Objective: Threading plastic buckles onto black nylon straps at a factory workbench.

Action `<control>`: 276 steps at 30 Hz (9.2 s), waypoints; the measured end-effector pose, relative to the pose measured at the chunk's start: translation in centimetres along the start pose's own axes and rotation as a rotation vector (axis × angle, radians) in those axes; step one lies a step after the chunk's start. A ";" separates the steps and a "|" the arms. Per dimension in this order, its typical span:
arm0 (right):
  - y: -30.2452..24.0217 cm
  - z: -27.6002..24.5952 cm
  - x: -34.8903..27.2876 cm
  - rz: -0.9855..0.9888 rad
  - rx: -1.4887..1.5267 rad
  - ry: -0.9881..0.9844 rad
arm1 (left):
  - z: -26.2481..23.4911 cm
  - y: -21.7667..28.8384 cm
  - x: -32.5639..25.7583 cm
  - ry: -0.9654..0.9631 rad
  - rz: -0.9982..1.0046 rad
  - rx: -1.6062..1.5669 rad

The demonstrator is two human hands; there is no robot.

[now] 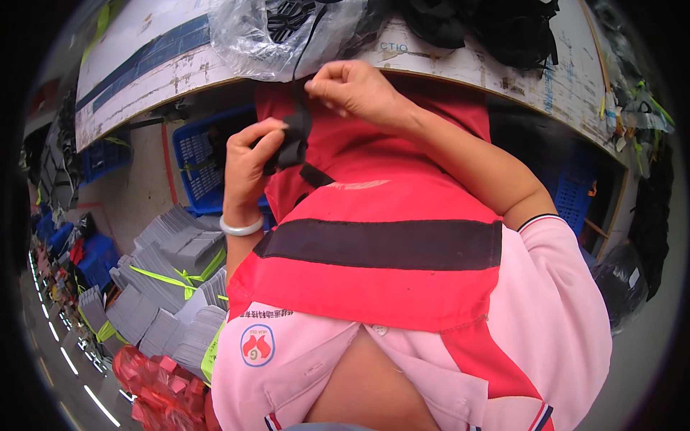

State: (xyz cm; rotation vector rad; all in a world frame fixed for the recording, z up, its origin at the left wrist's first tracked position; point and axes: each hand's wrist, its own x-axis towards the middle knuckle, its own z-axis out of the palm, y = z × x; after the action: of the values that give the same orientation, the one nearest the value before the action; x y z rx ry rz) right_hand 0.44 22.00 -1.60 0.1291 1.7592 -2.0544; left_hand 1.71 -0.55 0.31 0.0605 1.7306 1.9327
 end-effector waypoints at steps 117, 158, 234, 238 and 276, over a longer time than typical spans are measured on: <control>-0.6 1.2 1.2 -0.305 -0.232 -0.065 | 1.3 -2.5 2.9 0.148 -0.129 -0.571; -0.5 3.9 2.0 0.064 -0.168 -0.297 | -9.1 1.3 -8.7 0.685 0.165 0.209; -3.9 -4.8 -3.7 0.149 0.102 -0.061 | 7.2 -0.1 3.3 -0.196 0.146 0.207; -5.8 -5.9 -3.1 0.076 0.030 -0.044 | 6.5 0.5 4.9 0.026 -0.010 -0.022; -2.0 -1.2 -1.3 0.075 0.362 0.076 | 4.1 -2.6 5.1 0.098 0.592 0.721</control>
State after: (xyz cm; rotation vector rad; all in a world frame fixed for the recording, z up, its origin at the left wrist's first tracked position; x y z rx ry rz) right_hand 0.60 23.73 0.39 0.3795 1.3823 -2.3174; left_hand -0.17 5.39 -3.06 0.8275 2.6053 1.5564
